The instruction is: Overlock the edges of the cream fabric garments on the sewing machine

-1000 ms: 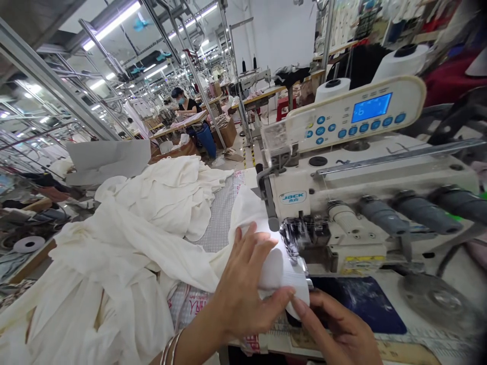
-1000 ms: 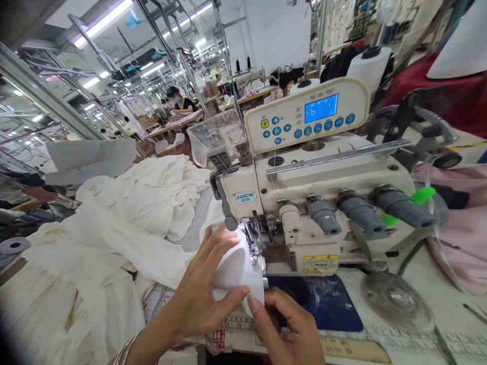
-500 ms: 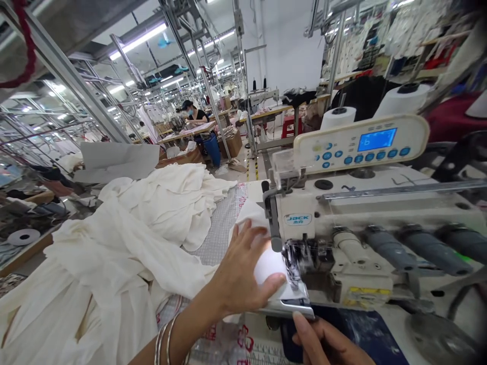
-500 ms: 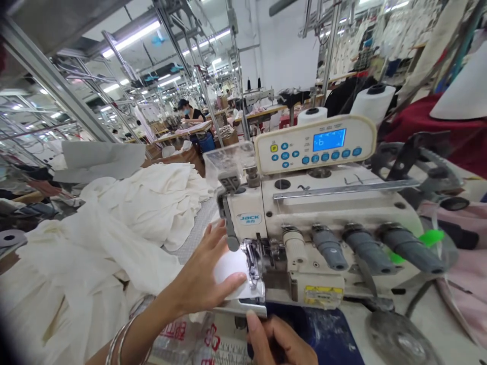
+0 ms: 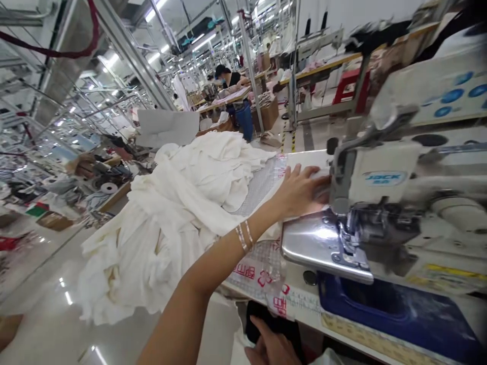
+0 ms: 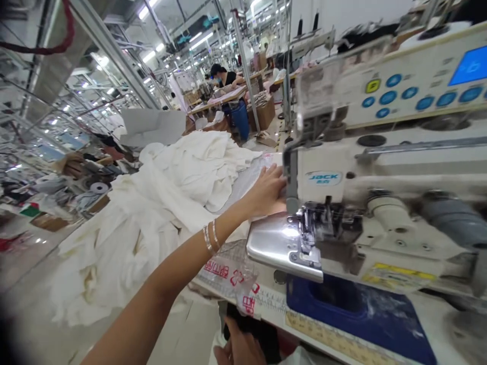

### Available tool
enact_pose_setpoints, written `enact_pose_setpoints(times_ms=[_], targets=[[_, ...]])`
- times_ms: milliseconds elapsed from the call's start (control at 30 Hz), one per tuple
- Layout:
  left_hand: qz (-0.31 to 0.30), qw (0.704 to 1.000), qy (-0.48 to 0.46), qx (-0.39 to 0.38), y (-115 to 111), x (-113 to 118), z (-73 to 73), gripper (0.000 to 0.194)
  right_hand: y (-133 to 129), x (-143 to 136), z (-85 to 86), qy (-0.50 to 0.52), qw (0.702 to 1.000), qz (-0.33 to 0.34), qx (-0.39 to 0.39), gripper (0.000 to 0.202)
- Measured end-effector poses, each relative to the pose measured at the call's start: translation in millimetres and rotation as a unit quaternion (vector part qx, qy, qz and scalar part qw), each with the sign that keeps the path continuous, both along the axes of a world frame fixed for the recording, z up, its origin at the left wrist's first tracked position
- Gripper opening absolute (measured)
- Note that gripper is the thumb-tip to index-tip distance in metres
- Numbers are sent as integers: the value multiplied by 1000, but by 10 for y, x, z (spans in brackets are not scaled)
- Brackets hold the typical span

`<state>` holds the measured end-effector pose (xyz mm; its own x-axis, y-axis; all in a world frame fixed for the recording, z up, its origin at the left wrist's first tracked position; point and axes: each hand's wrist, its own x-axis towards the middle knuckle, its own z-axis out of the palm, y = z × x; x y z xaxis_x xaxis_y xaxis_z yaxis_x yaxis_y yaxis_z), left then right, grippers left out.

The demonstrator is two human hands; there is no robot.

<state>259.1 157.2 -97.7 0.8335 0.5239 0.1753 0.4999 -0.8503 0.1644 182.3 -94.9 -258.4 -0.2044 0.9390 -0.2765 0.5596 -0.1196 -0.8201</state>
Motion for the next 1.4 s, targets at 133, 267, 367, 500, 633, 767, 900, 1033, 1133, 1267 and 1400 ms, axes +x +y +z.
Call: enact_pose_setpoints(times_ms=[133, 267, 367, 500, 633, 767, 900, 1033, 1133, 1267, 1400], targets=[[69, 996, -48, 28, 63, 13, 24, 39, 213, -367, -2, -46, 998, 29, -7, 62], [91, 971, -213, 61, -127, -433, 208, 28, 244, -579, 73, -79, 996, 30, 9, 40], [71, 951, -297, 56, -366, -954, 392, 15, 244, -694, -12, -85, 996, 38, -7, 30], [110, 939, -321, 63, -674, -1487, 628, 13, 444, -876, -228, -62, 998, 24, -20, 31], [123, 944, -307, 16, -960, -1740, 821, 10, 398, -828, -155, 30, 998, 45, 24, 14], [12, 967, -136, -213, -1193, -1788, 853, 23, 53, -142, 387, 103, 990, 39, 83, 21], [-94, 952, 40, -289, -1241, -1583, 795, 35, 131, 835, 1294, 220, 963, -43, 148, 22], [-101, 962, -27, -252, -1141, -1313, 951, 23, 403, 1503, 1937, 133, 976, -21, 173, 24], [-71, 973, -90, -201, -1053, -1264, 1176, 18, 433, 1770, 2080, -9, 985, 69, 160, 27], [8, 976, -170, -133, -970, -1396, 1377, 15, 352, 2037, 2147, -38, 972, 11, 230, 36], [68, 958, -261, -100, -926, -1558, 1442, 15, 346, 2196, 2284, 86, 966, -59, 237, 37]])
